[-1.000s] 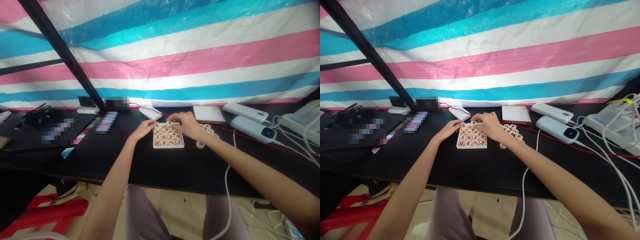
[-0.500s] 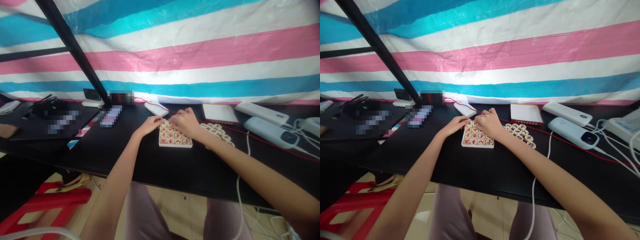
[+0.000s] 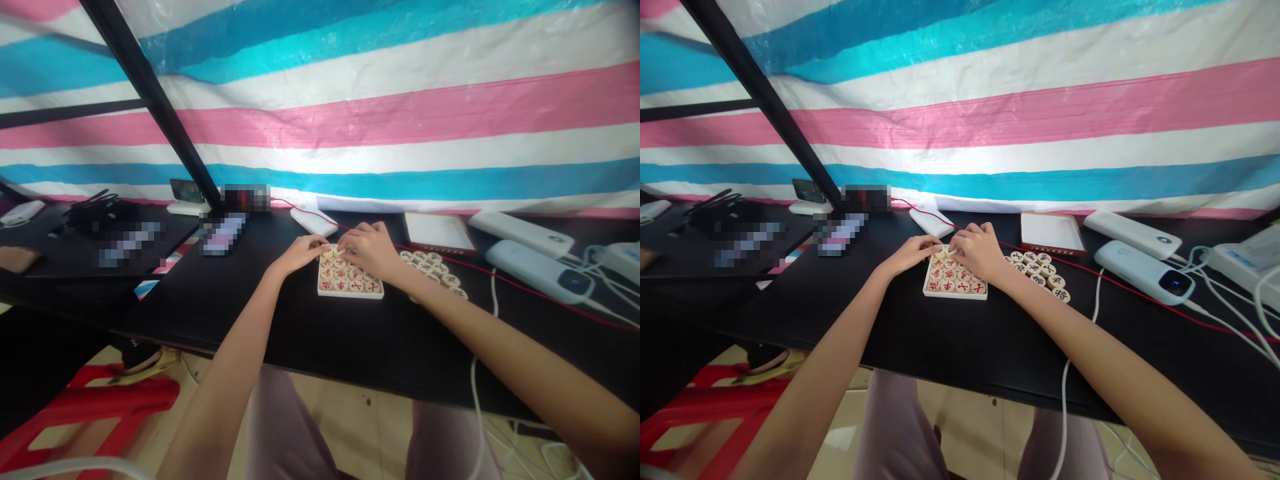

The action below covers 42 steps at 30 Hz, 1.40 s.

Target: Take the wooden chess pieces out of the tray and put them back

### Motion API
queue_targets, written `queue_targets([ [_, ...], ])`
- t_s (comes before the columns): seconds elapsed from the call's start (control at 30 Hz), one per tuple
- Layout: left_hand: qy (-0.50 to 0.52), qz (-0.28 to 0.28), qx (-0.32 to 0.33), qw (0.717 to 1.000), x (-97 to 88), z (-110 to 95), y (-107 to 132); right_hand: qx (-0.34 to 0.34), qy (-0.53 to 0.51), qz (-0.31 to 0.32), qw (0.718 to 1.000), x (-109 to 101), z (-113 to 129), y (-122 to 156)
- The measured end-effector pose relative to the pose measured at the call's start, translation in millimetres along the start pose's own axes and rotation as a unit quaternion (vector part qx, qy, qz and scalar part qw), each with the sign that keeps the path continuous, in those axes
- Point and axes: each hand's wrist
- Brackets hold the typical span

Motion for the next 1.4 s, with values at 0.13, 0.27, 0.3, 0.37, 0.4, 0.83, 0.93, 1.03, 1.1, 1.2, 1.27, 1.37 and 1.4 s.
queue_targets([
  [0.13, 0.000, 0.003, 0.001, 1.000, 0.1, -0.4, -0.2, 0.005, -0.010, -0.005, 1.000, 0.9, -1.3, -0.6],
  [0.27, 0.001, 0.006, 0.001, 1.000, 0.2, -1.2, -0.4, 0.003, -0.017, -0.010, 1.000, 2.0, -2.1, -1.3],
  [0.3, 0.000, 0.006, 0.001, 1.000, 0.1, -1.4, -0.4, 0.003, -0.018, -0.012, 1.000, 2.4, -2.3, -1.3],
  [0.37, -0.004, 0.004, 0.001, 1.000, 0.0, -2.0, -0.3, 0.004, -0.018, -0.016, 1.000, 3.2, -2.6, -1.1],
  [0.4, -0.005, 0.004, 0.001, 1.000, 0.0, -2.3, -0.2, 0.004, -0.018, -0.019, 1.000, 3.6, -2.8, -0.9],
  [0.83, -0.023, 0.009, -0.002, 1.000, -2.4, -1.7, 0.8, 0.055, -0.009, -0.047, 0.997, -24.2, -17.1, 10.6],
  [0.93, -0.031, 0.007, 0.000, 1.000, -2.7, -1.7, 0.8, 0.076, 0.007, -0.011, 0.997, -38.9, -38.7, 29.3],
  [1.03, -0.031, 0.004, 0.001, 1.000, -2.5, -1.8, 1.2, 0.100, 0.006, 0.038, 0.994, -48.4, -59.1, 51.0],
  [1.1, -0.024, 0.002, -0.001, 1.000, -2.2, -1.8, 1.5, 0.110, -0.002, 0.072, 0.991, -51.5, -65.8, 62.2],
  [1.2, -0.002, 0.005, -0.006, 1.000, -1.8, -1.3, 1.8, 0.106, -0.007, 0.111, 0.988, -52.9, -64.9, 69.5],
  [1.27, 0.013, 0.009, -0.009, 1.000, -1.6, -0.7, 1.6, 0.102, 0.003, 0.117, 0.988, -52.7, -60.8, 69.0],
  [1.37, 0.030, 0.010, -0.012, 0.999, -1.4, 0.4, 1.1, 0.094, 0.031, 0.118, 0.988, -52.3, -56.6, 65.9],
  [1.4, 0.033, 0.008, -0.014, 0.999, -1.4, 0.7, 1.0, 0.089, 0.041, 0.121, 0.988, -52.4, -56.3, 65.3],
])
Point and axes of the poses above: each hand's wrist, its own y-axis away from the middle knuckle, its own x-axis out of the palm, z = x × y, and after that the axes turned 2 degrees about -z, right-handed
